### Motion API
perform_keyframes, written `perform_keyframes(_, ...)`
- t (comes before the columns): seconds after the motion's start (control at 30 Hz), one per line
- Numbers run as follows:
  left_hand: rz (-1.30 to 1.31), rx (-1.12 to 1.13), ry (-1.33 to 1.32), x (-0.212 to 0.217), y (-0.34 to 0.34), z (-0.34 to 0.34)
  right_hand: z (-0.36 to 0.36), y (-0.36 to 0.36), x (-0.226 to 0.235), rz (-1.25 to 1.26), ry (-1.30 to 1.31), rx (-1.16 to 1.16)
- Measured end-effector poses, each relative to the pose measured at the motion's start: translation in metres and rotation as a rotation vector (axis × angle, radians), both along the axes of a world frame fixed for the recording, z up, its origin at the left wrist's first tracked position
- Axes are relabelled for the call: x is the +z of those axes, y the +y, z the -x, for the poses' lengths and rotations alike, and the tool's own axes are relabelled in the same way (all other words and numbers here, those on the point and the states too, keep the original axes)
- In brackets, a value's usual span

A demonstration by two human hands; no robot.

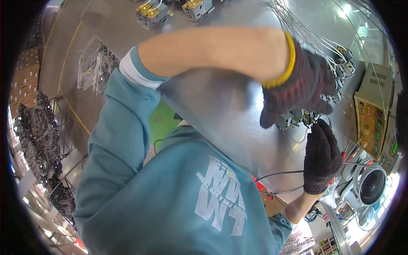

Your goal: The recorder is organizing and counting wired electronic components on a metal workbench in a production facility.

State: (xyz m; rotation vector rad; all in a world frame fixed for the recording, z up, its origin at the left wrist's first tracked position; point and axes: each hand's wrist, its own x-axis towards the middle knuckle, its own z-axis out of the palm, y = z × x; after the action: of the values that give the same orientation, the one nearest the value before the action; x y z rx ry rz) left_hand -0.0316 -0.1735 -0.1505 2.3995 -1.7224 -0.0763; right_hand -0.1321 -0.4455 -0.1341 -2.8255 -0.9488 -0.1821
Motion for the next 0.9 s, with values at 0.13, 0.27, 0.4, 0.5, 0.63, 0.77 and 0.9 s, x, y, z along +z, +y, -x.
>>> perform_keyframes(0.13, 0.309, -0.018, -0.124, -0.051, -0.031, -0.002, -0.003, -0.001, 0.004, -0.001, 0.007, -0.023)
perform_keyframes(0.27, 0.51, -0.052, -0.089, -0.067, -0.046, -0.014, -0.004, -0.003, 0.001, -0.085, 0.004, -0.155)
perform_keyframes(0.4, 0.702, -0.061, -0.115, -0.075, -0.051, -0.018, 0.007, -0.005, 0.001, -0.404, 0.151, -0.324)
perform_keyframes(0.5, 0.739, -0.045, -0.106, -0.08, -0.054, -0.02, 0.004, 0.016, -0.005, -0.359, 0.16, -0.298)
perform_keyframes(0.63, 0.72, -0.053, -0.064, -0.079, -0.053, -0.023, -0.002, 0.02, 0.001, -0.119, 0.038, -0.219)
perform_keyframes(0.77, 0.707, -0.037, -0.078, -0.077, -0.051, -0.023, -0.012, 0.009, 0.005, 0.016, 0.038, -0.089)
perform_keyframes(0.9, 0.712, -0.03, -0.05, -0.08, -0.052, -0.024, -0.014, 0.004, 0.008, 0.156, -0.001, -0.002)
